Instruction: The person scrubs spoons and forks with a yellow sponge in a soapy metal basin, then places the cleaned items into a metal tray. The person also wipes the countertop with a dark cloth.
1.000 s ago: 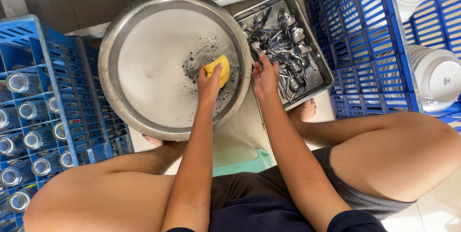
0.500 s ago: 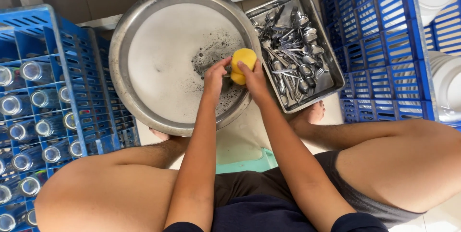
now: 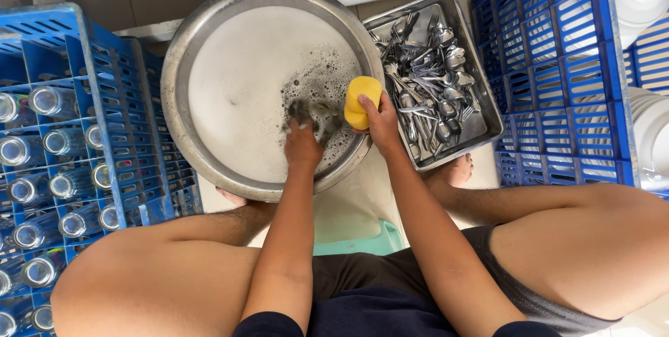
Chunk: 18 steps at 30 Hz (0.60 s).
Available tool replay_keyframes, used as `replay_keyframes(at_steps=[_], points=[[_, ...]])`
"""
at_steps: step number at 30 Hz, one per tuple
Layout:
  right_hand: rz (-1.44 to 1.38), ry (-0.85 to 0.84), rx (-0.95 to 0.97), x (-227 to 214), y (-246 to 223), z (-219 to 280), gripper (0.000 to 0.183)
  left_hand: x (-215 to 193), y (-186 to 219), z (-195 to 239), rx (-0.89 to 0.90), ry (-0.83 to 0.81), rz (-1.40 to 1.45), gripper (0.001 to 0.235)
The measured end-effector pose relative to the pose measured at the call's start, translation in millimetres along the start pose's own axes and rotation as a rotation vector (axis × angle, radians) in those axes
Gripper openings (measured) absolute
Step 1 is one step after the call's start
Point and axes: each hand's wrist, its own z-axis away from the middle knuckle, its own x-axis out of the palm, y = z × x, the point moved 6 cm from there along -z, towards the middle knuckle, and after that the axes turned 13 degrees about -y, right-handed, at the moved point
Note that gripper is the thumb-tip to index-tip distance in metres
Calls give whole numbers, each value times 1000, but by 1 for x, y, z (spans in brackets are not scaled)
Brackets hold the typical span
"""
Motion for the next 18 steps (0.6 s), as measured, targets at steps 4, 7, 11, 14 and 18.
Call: replay_keyframes(at_steps=[4,7,11,14,18], points=[[17,-3,4,-1,0,1,45,14,-3,-9,7,-19,-155,31],[33,6,8,-1,-2,3,44,34,-12,-25,22,5,-223,17],[29,9,7,-2,0,2,44,31,-7,-25,49,45,-199,15],[50,3,-5,2,-4,3,44,10,0,-9,67,130,-107,19],[184,-9,-39,18,-22,12,55,-32,13,12,173,330,194,21]])
